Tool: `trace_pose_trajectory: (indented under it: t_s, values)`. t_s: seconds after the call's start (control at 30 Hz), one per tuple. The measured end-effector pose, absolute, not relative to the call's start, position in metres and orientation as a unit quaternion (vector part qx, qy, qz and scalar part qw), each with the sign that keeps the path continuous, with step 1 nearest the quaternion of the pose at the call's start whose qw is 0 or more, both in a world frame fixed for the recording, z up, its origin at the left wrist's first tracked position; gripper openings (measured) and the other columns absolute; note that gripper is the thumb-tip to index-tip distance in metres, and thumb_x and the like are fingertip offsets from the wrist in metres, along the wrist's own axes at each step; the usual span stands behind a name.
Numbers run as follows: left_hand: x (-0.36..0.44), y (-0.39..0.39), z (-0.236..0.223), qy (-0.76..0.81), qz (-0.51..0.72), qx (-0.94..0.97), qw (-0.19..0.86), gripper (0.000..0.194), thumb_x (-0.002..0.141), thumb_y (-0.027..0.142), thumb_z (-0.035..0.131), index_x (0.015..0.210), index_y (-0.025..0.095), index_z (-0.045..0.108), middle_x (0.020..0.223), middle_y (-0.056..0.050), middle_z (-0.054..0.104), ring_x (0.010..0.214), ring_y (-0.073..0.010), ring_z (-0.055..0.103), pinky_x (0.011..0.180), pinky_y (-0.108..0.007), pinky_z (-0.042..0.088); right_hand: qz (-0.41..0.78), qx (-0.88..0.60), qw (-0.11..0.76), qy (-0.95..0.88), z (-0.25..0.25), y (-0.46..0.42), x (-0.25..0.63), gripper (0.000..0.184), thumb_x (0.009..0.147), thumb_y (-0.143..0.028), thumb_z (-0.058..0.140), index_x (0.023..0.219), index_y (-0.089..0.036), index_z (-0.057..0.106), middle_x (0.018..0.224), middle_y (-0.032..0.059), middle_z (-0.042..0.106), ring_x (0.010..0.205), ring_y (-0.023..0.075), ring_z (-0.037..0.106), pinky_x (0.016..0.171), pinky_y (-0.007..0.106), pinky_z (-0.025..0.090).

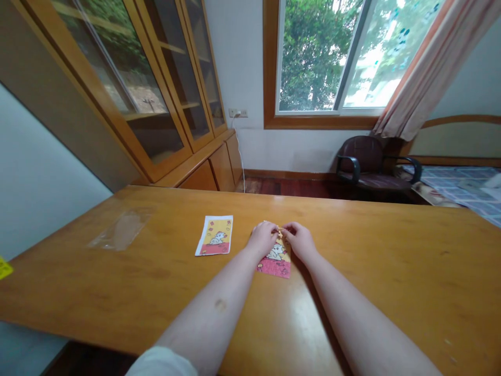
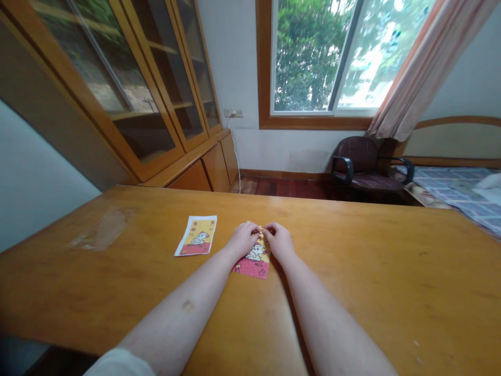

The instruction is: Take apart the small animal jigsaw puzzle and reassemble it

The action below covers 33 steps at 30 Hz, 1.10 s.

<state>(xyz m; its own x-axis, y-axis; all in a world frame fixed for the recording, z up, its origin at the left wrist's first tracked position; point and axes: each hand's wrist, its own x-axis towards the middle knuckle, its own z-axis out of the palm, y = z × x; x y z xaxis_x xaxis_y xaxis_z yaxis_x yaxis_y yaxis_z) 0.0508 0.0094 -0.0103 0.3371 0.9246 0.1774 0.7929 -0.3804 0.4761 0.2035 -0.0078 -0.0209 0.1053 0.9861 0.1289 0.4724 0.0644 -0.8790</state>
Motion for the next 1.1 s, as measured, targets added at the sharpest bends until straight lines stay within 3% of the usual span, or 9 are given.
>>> trace_pose_trajectory:
  t_s: [0.23, 0.47, 0.63, 0.8, 1.0, 1.1]
  values:
    - [0.051, 0.006, -0.003, 0.534, 0.281, 0.777, 0.18, 0.021, 0.085, 0.032, 0.059, 0.098, 0.021, 0.07, 0.103, -0.005, 0.072, 0.1, -0.022, 0.061, 0.092, -0.036, 0.045, 0.345, -0.603, 0.485, -0.531, -0.016, -0.008, 0.202, 0.022, 0.071, -0.038, 0.063, 0.078, -0.017, 0.066, 0.073, 0.0041, 0.069, 0.069, 0.018, 0.062, 0.067, 0.03, 0.047]
    - [0.051, 0.006, -0.002, 0.57, 0.265, 0.759, 0.171, 0.027, 0.087, 0.037, 0.054, 0.104, 0.022, 0.069, 0.108, -0.005, 0.071, 0.105, -0.024, 0.06, 0.096, -0.038, 0.042, 0.309, -0.642, 0.469, -0.522, -0.017, -0.007, 0.205, 0.018, 0.074, -0.035, 0.063, 0.078, -0.017, 0.066, 0.075, 0.0052, 0.07, 0.07, 0.0186, 0.063, 0.068, 0.03, 0.047]
    - [0.049, 0.005, -0.001, 0.608, 0.198, 0.759, 0.123, 0.03, 0.082, 0.025, 0.054, 0.108, 0.024, 0.069, 0.113, -0.006, 0.068, 0.11, -0.0266, 0.055, 0.099, -0.042, 0.039, 0.247, -0.7, 0.389, -0.546, -0.019, -0.006, 0.21, 0.02, 0.08, -0.028, 0.059, 0.094, -0.019, 0.07, 0.087, 0.0064, 0.073, 0.081, 0.0196, 0.066, 0.075, 0.031, 0.048]
    - [0.049, 0.0, 0.001, 0.564, 0.153, 0.806, 0.093, 0.037, 0.079, 0.03, 0.055, 0.114, 0.027, 0.067, 0.112, -0.006, 0.066, 0.111, -0.028, 0.051, 0.1, -0.044, 0.035, 0.203, -0.711, 0.32, -0.592, -0.011, -0.009, 0.21, 0.021, 0.083, -0.03, 0.055, 0.089, -0.021, 0.073, 0.096, 0.0057, 0.074, 0.092, 0.0208, 0.066, 0.082, 0.031, 0.046]
    - [0.05, 0.0, 0.005, 0.574, 0.125, 0.802, 0.105, 0.032, 0.083, 0.029, 0.053, 0.113, 0.025, 0.065, 0.113, -0.006, 0.066, 0.11, -0.0265, 0.053, 0.101, -0.043, 0.035, 0.221, -0.662, 0.241, -0.674, 0.0, -0.012, 0.217, 0.022, 0.075, -0.032, 0.065, 0.094, -0.024, 0.074, 0.087, 0.0011, 0.074, 0.081, 0.0173, 0.065, 0.077, 0.028, 0.045]
    - [0.05, 0.002, 0.004, 0.582, 0.131, 0.793, 0.123, 0.031, 0.084, 0.029, 0.054, 0.114, 0.024, 0.062, 0.114, -0.006, 0.065, 0.111, -0.0254, 0.054, 0.102, -0.042, 0.035, 0.225, -0.646, 0.247, -0.686, -0.003, -0.01, 0.217, 0.016, 0.077, -0.027, 0.063, 0.089, -0.023, 0.074, 0.086, 0.0015, 0.074, 0.079, 0.0166, 0.065, 0.075, 0.028, 0.045]
